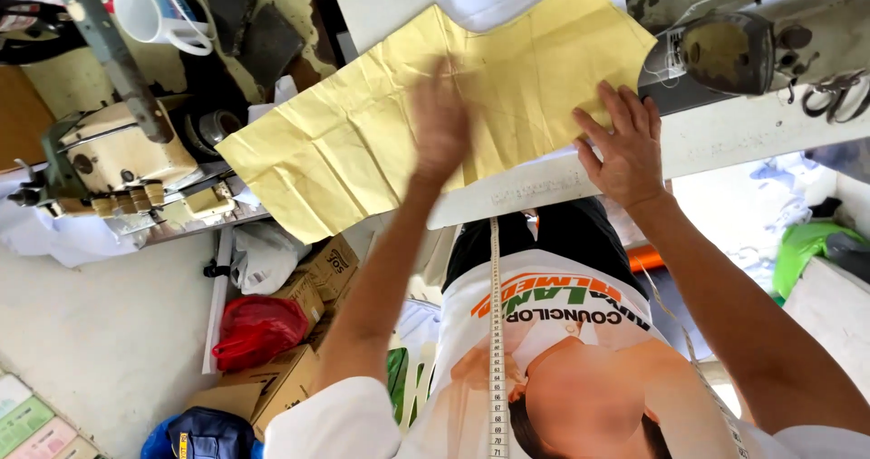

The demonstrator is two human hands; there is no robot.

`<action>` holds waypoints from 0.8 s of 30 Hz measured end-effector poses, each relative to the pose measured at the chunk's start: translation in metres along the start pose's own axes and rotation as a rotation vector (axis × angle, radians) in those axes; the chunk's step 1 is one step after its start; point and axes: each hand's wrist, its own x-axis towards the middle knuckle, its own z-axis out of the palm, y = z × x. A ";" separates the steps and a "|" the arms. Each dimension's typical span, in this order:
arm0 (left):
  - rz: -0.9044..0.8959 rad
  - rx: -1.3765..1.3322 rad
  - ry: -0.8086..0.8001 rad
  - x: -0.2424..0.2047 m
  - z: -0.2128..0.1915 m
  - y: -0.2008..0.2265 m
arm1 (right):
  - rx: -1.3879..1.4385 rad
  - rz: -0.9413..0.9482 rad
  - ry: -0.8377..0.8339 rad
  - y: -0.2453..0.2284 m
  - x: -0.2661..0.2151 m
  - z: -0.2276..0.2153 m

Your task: Organizing and smoothing fabric pattern pieces on a work table in a sewing factory.

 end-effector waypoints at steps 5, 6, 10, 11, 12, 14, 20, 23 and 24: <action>0.391 -0.360 0.025 -0.044 0.026 0.066 | 0.101 0.068 0.026 0.000 -0.021 -0.025; 0.400 -0.350 0.042 -0.045 0.030 0.066 | 0.115 0.081 0.051 0.003 -0.030 -0.027; 0.416 -0.399 0.010 -0.045 0.029 0.060 | 0.103 0.108 0.013 -0.001 -0.062 -0.029; 0.439 -0.392 -0.004 -0.046 0.029 0.058 | 0.077 0.118 0.005 -0.003 -0.063 -0.030; 0.460 -0.381 -0.021 -0.047 0.028 0.056 | 0.056 0.127 -0.004 -0.006 -0.065 -0.030; 0.508 -0.357 0.014 -0.046 0.030 0.050 | 0.029 0.125 -0.003 -0.002 -0.062 -0.027; 0.619 -0.344 0.147 -0.055 0.031 0.041 | -0.025 0.143 -0.012 -0.001 -0.064 -0.026; 0.629 -0.356 0.182 -0.059 0.033 0.038 | -0.017 0.162 -0.023 -0.005 -0.063 -0.029; 0.628 -0.360 0.194 -0.059 0.033 0.037 | -0.012 0.172 -0.027 -0.006 -0.061 -0.030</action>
